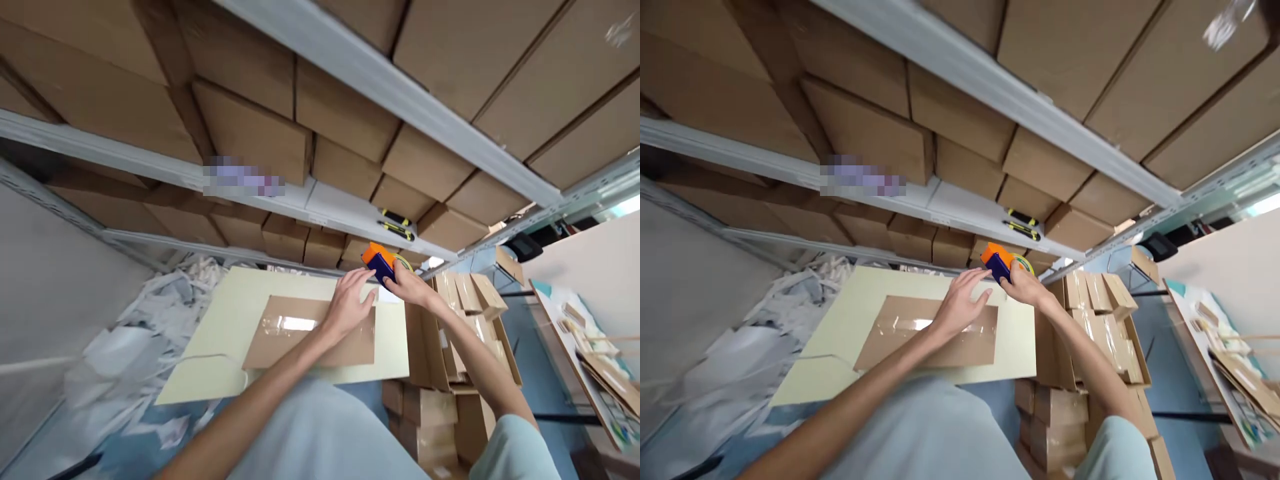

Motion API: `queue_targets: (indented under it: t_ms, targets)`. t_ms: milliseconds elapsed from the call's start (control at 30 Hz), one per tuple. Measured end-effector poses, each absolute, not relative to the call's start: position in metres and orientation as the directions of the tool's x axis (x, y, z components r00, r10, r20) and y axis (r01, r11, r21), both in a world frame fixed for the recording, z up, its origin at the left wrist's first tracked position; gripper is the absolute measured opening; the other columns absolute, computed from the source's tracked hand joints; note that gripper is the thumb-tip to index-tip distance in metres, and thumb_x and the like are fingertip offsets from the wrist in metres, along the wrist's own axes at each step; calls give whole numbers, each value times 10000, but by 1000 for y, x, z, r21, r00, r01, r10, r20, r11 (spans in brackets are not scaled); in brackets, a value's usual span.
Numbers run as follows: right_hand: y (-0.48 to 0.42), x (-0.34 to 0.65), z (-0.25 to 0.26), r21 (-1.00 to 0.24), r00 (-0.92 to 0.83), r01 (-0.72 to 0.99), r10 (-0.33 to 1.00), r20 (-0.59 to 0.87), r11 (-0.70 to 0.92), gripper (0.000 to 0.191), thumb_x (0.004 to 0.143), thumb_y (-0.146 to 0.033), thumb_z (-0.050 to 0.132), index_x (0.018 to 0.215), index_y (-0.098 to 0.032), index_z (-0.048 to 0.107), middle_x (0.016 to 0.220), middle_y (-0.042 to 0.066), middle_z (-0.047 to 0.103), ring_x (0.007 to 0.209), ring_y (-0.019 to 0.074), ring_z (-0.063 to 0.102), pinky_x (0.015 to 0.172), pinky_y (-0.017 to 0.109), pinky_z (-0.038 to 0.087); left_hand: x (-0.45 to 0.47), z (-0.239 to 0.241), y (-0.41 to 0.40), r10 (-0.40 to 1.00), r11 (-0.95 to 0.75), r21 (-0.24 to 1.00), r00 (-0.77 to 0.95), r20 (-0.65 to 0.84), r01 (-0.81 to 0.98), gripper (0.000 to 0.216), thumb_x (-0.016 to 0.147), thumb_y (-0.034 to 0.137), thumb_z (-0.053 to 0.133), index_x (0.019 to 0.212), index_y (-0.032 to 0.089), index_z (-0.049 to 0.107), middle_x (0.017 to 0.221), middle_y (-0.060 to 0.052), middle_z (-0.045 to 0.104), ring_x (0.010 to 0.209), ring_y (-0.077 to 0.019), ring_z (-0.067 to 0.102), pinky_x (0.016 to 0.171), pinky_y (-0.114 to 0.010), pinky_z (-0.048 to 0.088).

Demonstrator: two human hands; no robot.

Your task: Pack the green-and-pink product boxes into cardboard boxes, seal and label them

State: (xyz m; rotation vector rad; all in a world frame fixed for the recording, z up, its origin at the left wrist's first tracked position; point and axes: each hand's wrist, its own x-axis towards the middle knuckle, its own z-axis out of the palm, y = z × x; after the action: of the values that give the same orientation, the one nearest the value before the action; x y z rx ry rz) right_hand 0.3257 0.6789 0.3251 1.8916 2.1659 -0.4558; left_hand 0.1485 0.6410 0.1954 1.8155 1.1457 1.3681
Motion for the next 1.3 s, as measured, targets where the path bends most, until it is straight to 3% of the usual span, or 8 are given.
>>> queue_targets:
  t_ms: [200, 433, 700, 867, 967, 1067, 1200, 1300]
  targets:
    - [756, 261, 333, -69, -351, 936, 907, -231, 345, 303, 1104, -341, 499, 1344, -156, 512, 1241, 193, 743, 1056, 321, 723, 931, 399, 544, 111, 210, 711, 874, -445, 827, -37, 485, 343, 456, 1043, 309, 585, 1477, 204, 674, 1465, -160, 717, 1375, -325, 675, 1209, -513, 540]
    - [842, 202, 314, 44, -251, 963, 943, -220, 267, 331, 1091, -309, 523, 1386, -161, 547, 1401, 214, 720, 1258, 338, 688, 1062, 407, 517, 86, 208, 768, 928, -339, 837, 7, 373, 430, 566, 968, 220, 606, 1523, 117, 632, 1586, -228, 653, 1461, -390, 634, 1249, -591, 504]
    - [881, 189, 283, 64, -104, 991, 971, -215, 120, 392, 1058, -252, 556, 1429, -130, 581, 1431, 219, 734, 1302, 319, 687, 1133, 421, 507, 47, 158, 713, 930, -298, 846, -63, 361, 443, 519, 1020, 305, 567, 1505, 139, 649, 1528, -220, 697, 1468, -377, 630, 1262, -583, 502]
    - [870, 198, 275, 42, -134, 989, 984, -119, 140, 625, 1056, -269, 473, 1620, -7, 419, 1674, 295, 513, 1581, 341, 457, 1356, 476, 284, 30, 127, 677, 951, -176, 883, -157, 267, 435, 569, 1026, 406, 577, 1534, 153, 617, 1584, -229, 650, 1528, -409, 570, 1298, -626, 446]
    - [825, 233, 260, -51, -141, 988, 989, 46, 143, 685, 1117, -347, 328, 1730, -48, 270, 1798, 262, 343, 1711, 328, 249, 1413, 535, 156, 10, 99, 643, 955, -66, 903, -236, 181, 424, 681, 1005, 473, 617, 1596, 143, 547, 1654, -252, 573, 1587, -419, 502, 1341, -631, 378]
    - [740, 276, 234, -239, -52, 966, 983, 178, 94, 697, 1149, -456, 238, 1792, -193, 176, 1842, 184, 295, 1746, 327, 199, 1403, 602, 205, -12, 66, 606, 945, 130, 914, -326, 3, 385, 830, 980, 550, 641, 1665, 120, 456, 1700, -278, 504, 1613, -435, 461, 1356, -625, 351]
    - [618, 307, 189, -407, 157, 907, 984, 80, -112, 761, 1146, -560, 155, 1808, -190, 102, 1858, 173, 260, 1749, 284, 218, 1405, 573, 243, -14, 44, 576, 907, 344, 866, -367, -207, 363, 1009, 930, 603, 677, 1710, 48, 357, 1742, -321, 419, 1645, -462, 402, 1368, -619, 324]
    - [571, 310, 152, -469, 243, 855, 970, -20, -224, 814, 1137, -603, 171, 1806, -146, 83, 1871, 180, 219, 1757, 259, 193, 1422, 531, 217, 6, 47, 576, 944, 281, 857, -283, -168, 431, 1094, 912, 619, 707, 1729, 21, 294, 1788, -336, 321, 1702, -465, 281, 1403, -621, 220]
